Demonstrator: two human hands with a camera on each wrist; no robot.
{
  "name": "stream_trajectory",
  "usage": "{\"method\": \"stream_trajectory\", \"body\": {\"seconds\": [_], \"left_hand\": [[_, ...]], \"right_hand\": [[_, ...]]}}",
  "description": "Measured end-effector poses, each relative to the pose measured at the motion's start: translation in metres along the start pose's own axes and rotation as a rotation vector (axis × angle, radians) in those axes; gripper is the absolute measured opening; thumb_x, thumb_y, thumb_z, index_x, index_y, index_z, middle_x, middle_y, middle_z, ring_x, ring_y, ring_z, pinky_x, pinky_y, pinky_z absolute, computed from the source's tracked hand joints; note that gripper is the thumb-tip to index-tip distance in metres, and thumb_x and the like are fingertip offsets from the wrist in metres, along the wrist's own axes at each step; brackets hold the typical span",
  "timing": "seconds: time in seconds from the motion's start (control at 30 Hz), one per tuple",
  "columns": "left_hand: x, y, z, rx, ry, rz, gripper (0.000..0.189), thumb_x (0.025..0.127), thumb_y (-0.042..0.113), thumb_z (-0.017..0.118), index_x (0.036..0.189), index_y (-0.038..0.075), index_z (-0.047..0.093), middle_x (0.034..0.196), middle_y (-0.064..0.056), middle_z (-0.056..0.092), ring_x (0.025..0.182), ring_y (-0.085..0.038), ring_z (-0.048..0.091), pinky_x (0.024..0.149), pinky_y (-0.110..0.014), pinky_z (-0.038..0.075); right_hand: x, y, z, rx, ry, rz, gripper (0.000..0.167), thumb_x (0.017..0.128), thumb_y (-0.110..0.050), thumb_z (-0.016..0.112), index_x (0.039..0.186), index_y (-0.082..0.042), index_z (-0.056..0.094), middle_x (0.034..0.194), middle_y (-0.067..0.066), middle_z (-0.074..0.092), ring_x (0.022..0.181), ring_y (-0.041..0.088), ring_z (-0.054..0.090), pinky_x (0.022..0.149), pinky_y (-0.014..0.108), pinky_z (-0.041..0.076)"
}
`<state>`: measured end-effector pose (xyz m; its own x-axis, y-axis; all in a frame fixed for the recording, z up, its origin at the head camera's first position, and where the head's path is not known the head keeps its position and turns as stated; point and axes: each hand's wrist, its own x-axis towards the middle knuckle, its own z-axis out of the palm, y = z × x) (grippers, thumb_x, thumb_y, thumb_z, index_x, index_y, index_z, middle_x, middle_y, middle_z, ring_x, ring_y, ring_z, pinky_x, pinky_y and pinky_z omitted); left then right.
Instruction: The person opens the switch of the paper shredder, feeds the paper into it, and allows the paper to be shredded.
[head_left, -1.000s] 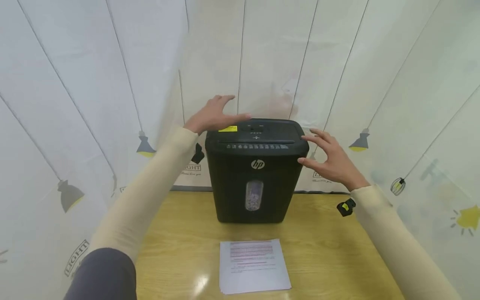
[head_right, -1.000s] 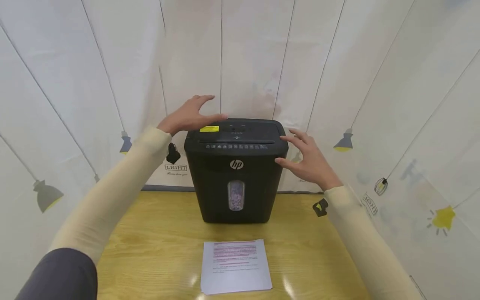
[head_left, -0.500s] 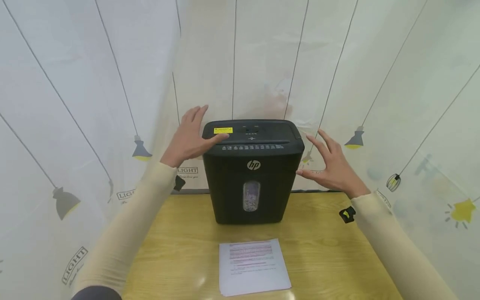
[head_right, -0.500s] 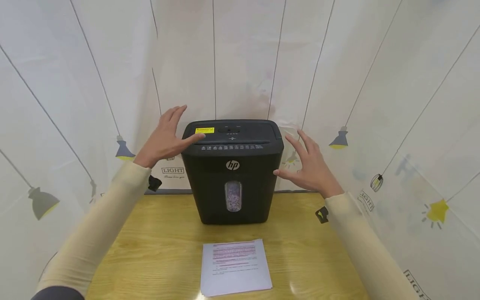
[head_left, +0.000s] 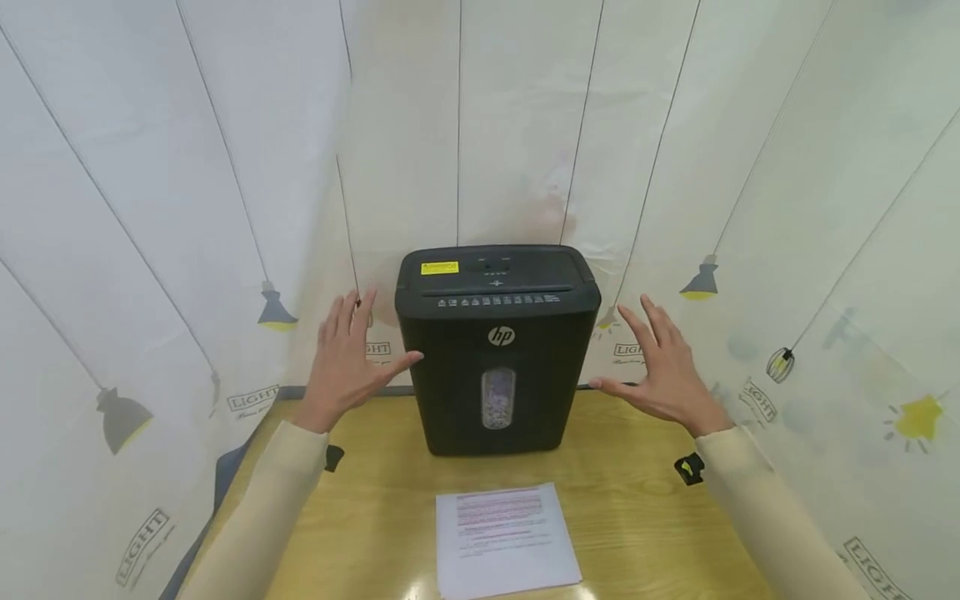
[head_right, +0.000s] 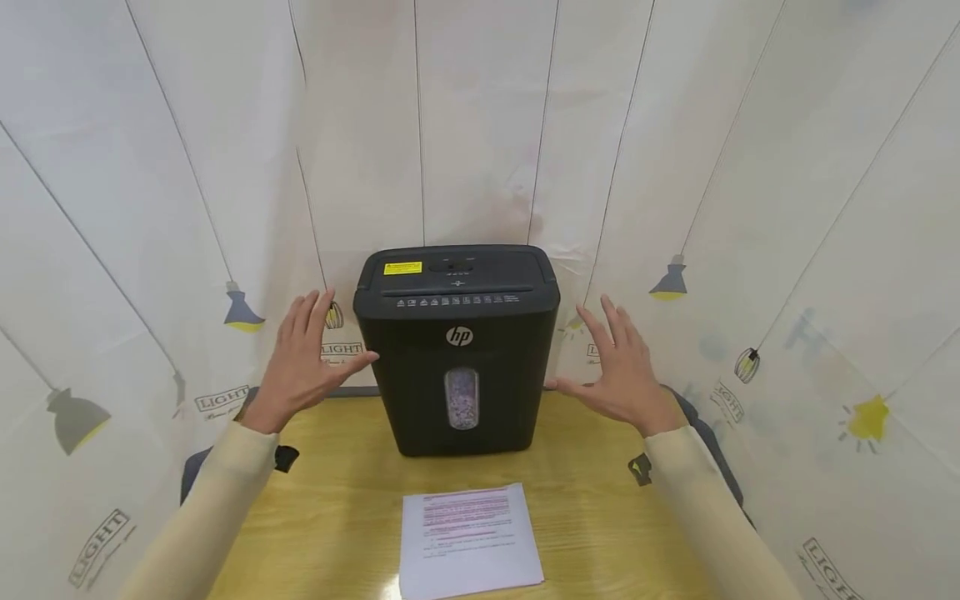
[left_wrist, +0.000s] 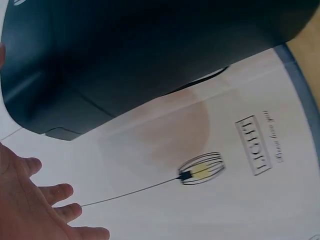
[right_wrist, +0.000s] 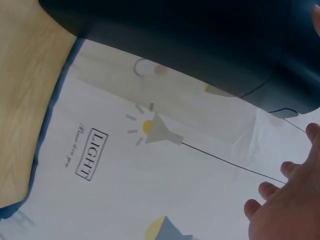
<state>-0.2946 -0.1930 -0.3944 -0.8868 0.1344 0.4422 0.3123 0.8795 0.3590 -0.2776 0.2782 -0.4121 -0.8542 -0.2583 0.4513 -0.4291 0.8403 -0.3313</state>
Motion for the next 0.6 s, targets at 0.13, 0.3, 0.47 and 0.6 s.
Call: {"method": "stream_trajectory", "body": {"seconds": [0.13,0.3,0.47,0.6], "left_hand": [[-0.021,-0.012,0.013,0.024,0.011,-0.022,0.117,0.078,0.08,0.067,0.166,0.029,0.007,0.174,-0.011,0.01,0.159,-0.041,0.008,0.12,-0.075,0.015],[-0.046,-0.02,0.03,0.058,0.032,-0.039,0.117,0.077,0.078,0.07,0.166,0.027,0.013,0.173,-0.011,0.012,0.159,-0.041,0.008,0.118,-0.077,0.014],[-0.07,-0.025,0.053,0.112,0.007,-0.036,0.114,0.076,0.079,0.069,0.165,0.025,0.02,0.172,-0.013,0.016,0.159,-0.041,0.01,0.116,-0.079,0.016],[-0.087,-0.029,0.072,0.114,0.013,-0.036,0.112,0.076,0.081,0.068,0.163,0.025,0.027,0.172,-0.014,0.017,0.159,-0.043,0.01,0.116,-0.08,0.014]], "right_hand": [[-0.011,0.001,0.011,-0.016,-0.011,0.023,0.11,0.077,-0.056,0.081,0.164,-0.025,0.022,0.174,0.014,0.006,0.154,0.052,0.012,0.112,0.081,0.018],[-0.026,0.002,0.025,-0.053,-0.034,0.051,0.11,0.076,-0.063,0.08,0.164,-0.028,0.023,0.174,0.014,0.007,0.156,0.05,0.011,0.115,0.079,0.015],[-0.042,0.005,0.043,-0.043,-0.059,0.074,0.109,0.076,-0.065,0.079,0.164,-0.03,0.023,0.174,0.014,0.007,0.158,0.047,0.005,0.116,0.079,0.01],[-0.054,0.006,0.06,-0.039,-0.077,0.098,0.108,0.077,-0.067,0.077,0.164,-0.032,0.023,0.174,0.012,0.006,0.159,0.046,0.002,0.117,0.078,0.007]]}}
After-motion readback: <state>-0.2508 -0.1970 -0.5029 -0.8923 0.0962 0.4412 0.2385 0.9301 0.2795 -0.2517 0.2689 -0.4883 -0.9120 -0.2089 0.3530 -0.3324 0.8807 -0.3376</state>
